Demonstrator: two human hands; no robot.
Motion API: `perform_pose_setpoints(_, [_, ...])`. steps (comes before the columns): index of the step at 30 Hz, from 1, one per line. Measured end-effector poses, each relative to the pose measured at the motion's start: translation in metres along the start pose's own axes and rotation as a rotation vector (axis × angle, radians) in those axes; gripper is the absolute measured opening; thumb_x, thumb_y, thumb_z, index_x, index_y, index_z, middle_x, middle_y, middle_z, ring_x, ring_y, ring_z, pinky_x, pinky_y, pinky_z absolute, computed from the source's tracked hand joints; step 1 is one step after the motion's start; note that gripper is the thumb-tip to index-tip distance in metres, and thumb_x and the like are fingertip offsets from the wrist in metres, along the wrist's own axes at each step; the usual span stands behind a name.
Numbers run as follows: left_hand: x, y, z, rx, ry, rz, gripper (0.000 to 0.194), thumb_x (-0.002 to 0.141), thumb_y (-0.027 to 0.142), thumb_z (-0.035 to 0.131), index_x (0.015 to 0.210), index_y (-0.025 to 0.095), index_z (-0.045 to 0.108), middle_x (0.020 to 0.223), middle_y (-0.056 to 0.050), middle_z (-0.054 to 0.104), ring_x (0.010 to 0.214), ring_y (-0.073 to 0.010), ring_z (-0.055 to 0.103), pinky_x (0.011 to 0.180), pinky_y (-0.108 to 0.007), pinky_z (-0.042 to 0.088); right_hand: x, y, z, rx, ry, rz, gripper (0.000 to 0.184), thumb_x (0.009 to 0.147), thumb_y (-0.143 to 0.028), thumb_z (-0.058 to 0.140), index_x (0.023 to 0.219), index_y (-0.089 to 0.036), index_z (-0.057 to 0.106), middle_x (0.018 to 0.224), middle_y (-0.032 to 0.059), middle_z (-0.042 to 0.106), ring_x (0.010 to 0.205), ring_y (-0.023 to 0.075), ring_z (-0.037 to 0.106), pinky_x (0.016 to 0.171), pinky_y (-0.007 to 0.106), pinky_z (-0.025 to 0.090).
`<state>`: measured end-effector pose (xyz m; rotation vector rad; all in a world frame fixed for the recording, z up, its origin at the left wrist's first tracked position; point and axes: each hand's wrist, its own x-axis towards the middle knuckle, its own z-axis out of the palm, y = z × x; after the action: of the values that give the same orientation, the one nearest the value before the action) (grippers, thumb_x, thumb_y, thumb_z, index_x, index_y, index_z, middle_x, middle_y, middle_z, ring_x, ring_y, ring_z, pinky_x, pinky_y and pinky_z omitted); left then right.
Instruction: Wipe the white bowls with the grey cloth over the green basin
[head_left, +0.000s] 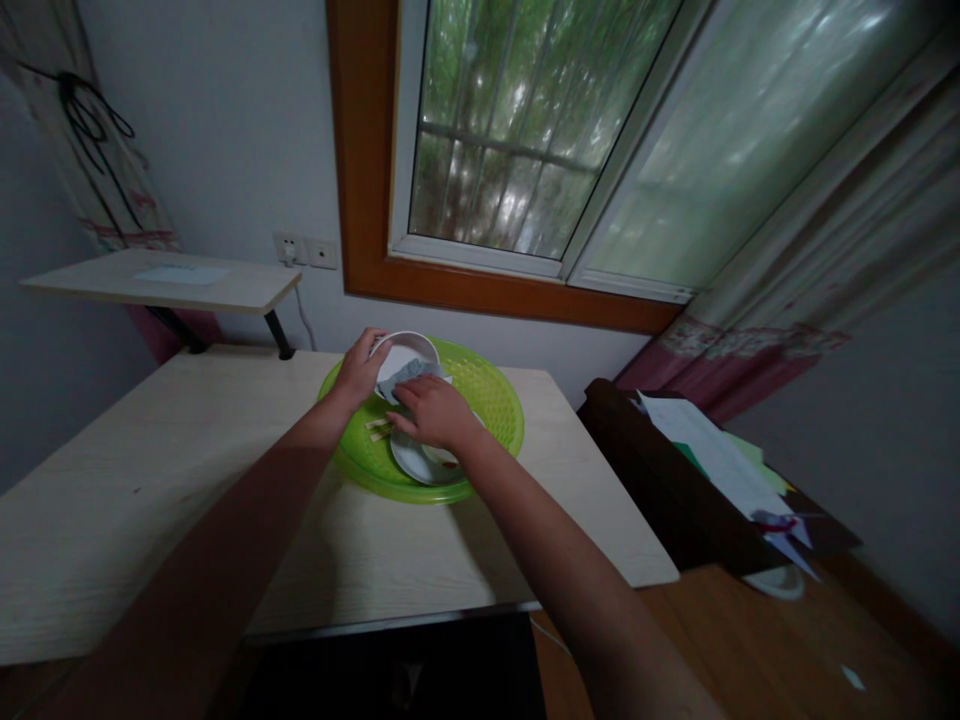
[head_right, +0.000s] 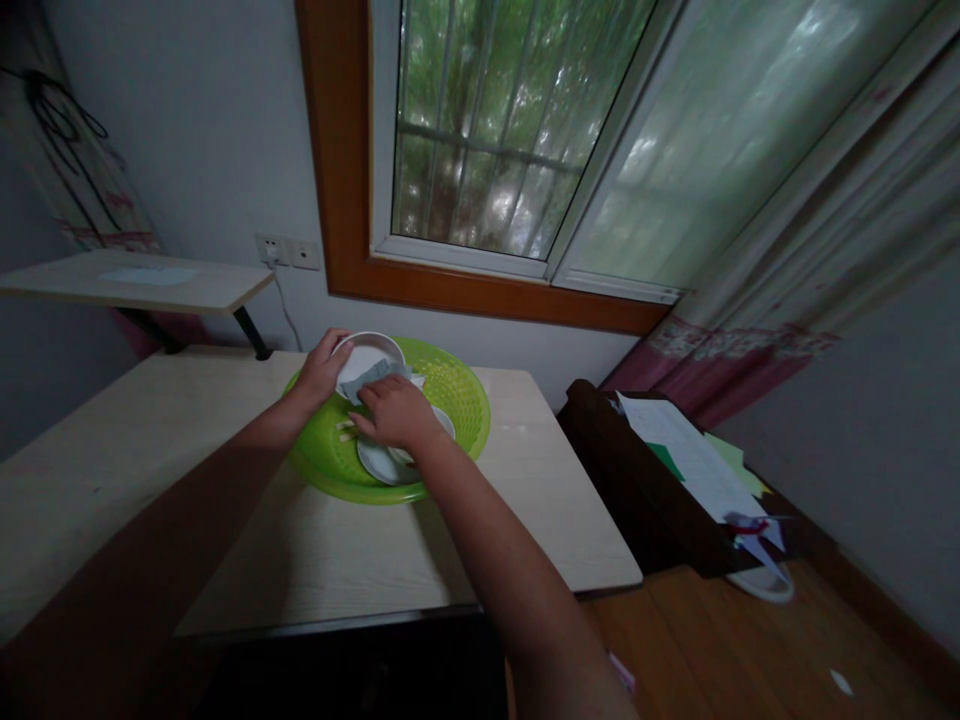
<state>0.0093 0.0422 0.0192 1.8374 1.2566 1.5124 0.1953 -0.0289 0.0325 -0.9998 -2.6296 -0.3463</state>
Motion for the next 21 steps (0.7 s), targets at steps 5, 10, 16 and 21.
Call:
perform_pose_setpoints(5, [0.001, -0.0005, 0.0003, 0.007, 0.026, 0.0, 0.039, 0.094, 0.049, 0.049, 0.116, 0.02, 0.06, 0.115, -0.011, 0.068, 0.106, -0.0251, 0.062, 0.097, -0.041, 0.049, -0.0003, 0.0039, -0.0001, -0.085, 0.051, 0.092, 0.036, 0.095, -0.042, 0.06, 0.112, -0.012, 0.071, 0.117, 0.0157, 0.073, 0.123, 0.0293, 0.059, 0.123, 0.048, 0.026])
perform_pose_setpoints(10, [0.0015, -0.0001, 0.0007, 0.005, 0.043, -0.001, 0.039, 0.094, 0.05, 0.049, 0.115, 0.02, 0.06, 0.114, -0.011, 0.068, 0.105, -0.0255, 0.063, 0.095, -0.04, 0.048, -0.0016, 0.004, -0.0033, -0.128, 0.091, 0.124, 0.034, 0.09, -0.031, 0.064, 0.115, -0.009, 0.07, 0.127, 0.0185, 0.069, 0.133, 0.0308, 0.052, 0.128, 0.049, 0.017])
perform_pose_setpoints(16, [0.0019, -0.0011, -0.0005, 0.029, 0.052, 0.009, 0.033, 0.093, 0.048, 0.049, 0.11, 0.022, 0.06, 0.11, -0.008, 0.068, 0.103, -0.0236, 0.062, 0.094, -0.038, 0.048, -0.003, 0.0028, -0.0027, -0.07, 0.009, 0.041, 0.038, 0.088, -0.026, 0.064, 0.123, -0.01, 0.066, 0.125, 0.017, 0.07, 0.127, 0.0289, 0.057, 0.128, 0.049, 0.017])
perform_pose_setpoints(21, [0.0012, 0.0005, 0.0006, 0.014, 0.026, 0.022, 0.034, 0.093, 0.049, 0.049, 0.11, 0.022, 0.06, 0.111, -0.008, 0.067, 0.105, -0.0239, 0.062, 0.097, -0.039, 0.047, -0.0061, 0.0023, 0.003, 0.07, -0.056, -0.073, 0.07, 0.085, -0.021, 0.061, 0.151, -0.007, 0.043, 0.152, 0.0198, 0.053, 0.138, 0.0281, 0.051, 0.123, 0.046, 0.03])
